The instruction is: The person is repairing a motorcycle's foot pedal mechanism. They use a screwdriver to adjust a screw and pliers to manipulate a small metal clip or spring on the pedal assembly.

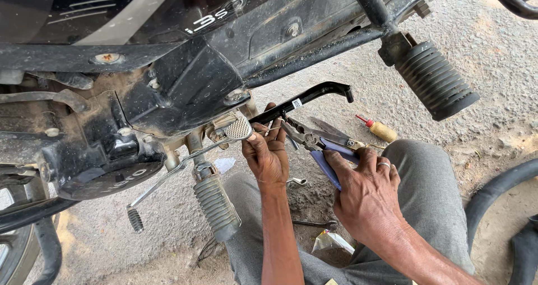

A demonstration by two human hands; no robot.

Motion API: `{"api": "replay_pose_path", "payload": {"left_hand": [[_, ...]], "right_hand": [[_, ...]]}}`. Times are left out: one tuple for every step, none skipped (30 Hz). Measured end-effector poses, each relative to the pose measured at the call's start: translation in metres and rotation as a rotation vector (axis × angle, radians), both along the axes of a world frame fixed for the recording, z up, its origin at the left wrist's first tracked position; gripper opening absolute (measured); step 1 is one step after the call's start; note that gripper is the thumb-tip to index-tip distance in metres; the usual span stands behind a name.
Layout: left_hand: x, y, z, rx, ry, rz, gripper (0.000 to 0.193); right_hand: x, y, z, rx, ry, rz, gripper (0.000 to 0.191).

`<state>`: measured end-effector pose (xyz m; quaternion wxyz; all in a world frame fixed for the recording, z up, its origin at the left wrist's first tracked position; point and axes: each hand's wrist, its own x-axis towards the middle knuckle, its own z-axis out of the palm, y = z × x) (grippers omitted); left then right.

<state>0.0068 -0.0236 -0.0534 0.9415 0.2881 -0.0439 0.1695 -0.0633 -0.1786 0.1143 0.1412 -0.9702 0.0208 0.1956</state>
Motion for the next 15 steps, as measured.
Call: {"api": "replay_pose_path", "payload": {"left_hand": [[0.0,0.0,0.0,-0.007,-0.003,-0.006,0.025],[0.0,0.0,-0.001,-0.003,-0.003,-0.001,0.025],[0.0,0.0,-0.001,0.001,-0.002,0.002,0.025],[0.0,0.0,-0.001,0.005,-0.002,0.005,0.025],[-0.001,0.0,-0.002,0.014,-0.004,0.009,0.025],[-0.001,0.0,-0.002,0.024,-0.008,0.013,0.025],[-0.001,0.0,-0.003,0.033,-0.013,0.015,0.025],[-0.001,0.0,-0.003,0.037,-0.017,0.012,0.026],[-0.001,0.0,-0.003,0.037,-0.022,0.008,0.027],[-0.001,0.0,-0.004,0.037,-0.032,0.004,0.028],[0.0,0.001,-0.004,0.047,-0.032,0.001,0.028],[-0.001,0.001,-0.004,0.056,-0.028,0.0,0.028],[-0.001,0.001,-0.003,0.066,-0.027,-0.001,0.028],[0.0,0.002,-0.003,0.072,-0.019,-0.001,0.029],[-0.001,0.002,-0.003,0.077,-0.009,-0.001,0.029]], "right_hand": [[0.001,0.001,0.003,0.004,0.018,-0.009,0.082],[0.002,0.002,0.006,0.007,0.037,-0.019,0.082],[0.002,0.003,0.009,0.005,0.056,-0.026,0.08],[0.003,0.004,0.012,0.003,0.074,-0.033,0.079],[0.003,0.006,0.014,0.002,0.094,-0.04,0.078],[0.004,0.007,0.016,-0.011,0.098,-0.035,0.077],[0.005,0.009,0.018,-0.023,0.1,-0.031,0.077],[0.005,0.011,0.02,-0.034,0.104,-0.027,0.076],[0.006,0.012,0.022,-0.039,0.11,-0.02,0.077],[0.008,0.014,0.023,-0.046,0.112,-0.014,0.077],[0.009,0.015,0.025,-0.052,0.117,-0.007,0.078],[0.01,0.016,0.027,-0.068,0.138,-0.001,0.077],[0.012,0.016,0.028,-0.083,0.154,0.005,0.075],[0.014,0.017,0.03,-0.098,0.172,0.012,0.074],[0.016,0.017,0.031,-0.108,0.185,0.017,0.074]]}}
